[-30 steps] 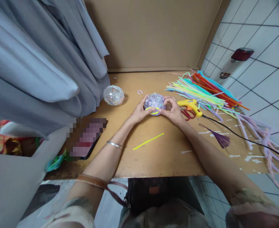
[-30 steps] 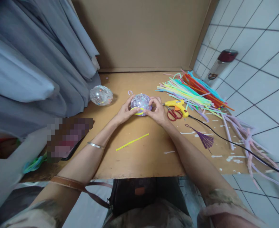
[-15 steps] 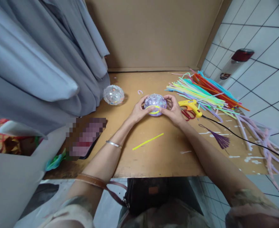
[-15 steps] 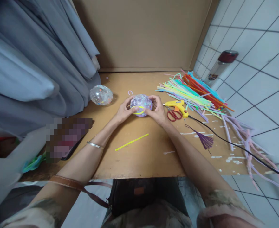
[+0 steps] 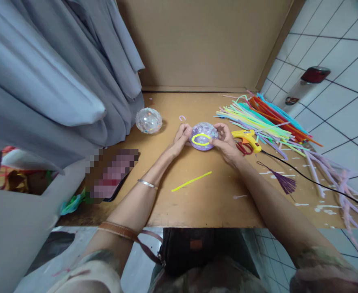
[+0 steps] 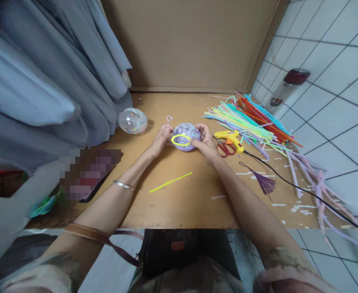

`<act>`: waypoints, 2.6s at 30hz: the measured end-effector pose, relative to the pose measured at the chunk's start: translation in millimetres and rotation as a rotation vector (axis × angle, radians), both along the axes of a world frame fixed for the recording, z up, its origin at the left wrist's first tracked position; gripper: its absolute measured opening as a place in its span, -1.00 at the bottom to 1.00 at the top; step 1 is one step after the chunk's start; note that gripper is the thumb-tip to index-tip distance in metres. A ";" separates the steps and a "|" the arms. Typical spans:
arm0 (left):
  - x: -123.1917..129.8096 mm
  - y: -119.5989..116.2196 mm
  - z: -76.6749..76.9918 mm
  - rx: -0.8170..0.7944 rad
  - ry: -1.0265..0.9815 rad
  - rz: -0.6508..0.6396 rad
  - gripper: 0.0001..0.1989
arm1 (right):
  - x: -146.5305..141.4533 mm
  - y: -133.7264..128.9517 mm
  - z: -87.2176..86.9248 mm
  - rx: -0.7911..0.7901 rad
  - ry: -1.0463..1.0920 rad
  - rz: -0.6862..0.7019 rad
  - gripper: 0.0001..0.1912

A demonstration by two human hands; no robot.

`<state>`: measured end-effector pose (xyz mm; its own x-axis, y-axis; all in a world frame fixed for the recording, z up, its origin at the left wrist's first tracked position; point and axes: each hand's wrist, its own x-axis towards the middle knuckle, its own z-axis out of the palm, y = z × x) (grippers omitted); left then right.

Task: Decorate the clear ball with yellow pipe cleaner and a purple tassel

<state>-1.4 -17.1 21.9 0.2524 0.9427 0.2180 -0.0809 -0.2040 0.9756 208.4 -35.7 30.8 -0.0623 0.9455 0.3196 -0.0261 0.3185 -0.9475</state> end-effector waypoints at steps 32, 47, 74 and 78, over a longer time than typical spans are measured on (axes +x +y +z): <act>6.9 -1.9 4.4 -0.074 -0.172 -0.065 -0.61 | 8.9 10.5 -3.9 -0.019 0.106 -0.073 -0.35; 4.8 -5.7 9.3 -0.090 -0.146 -0.127 -0.49 | 10.4 11.6 -6.6 0.008 0.058 -0.090 -0.40; 8.2 -2.4 5.4 -0.049 -0.176 -0.041 -0.75 | 8.0 7.6 -1.7 0.017 0.035 -0.083 -0.38; 8.3 -3.0 5.9 -0.045 -0.159 -0.047 -0.78 | 7.7 8.5 -4.4 0.025 0.023 -0.083 -0.39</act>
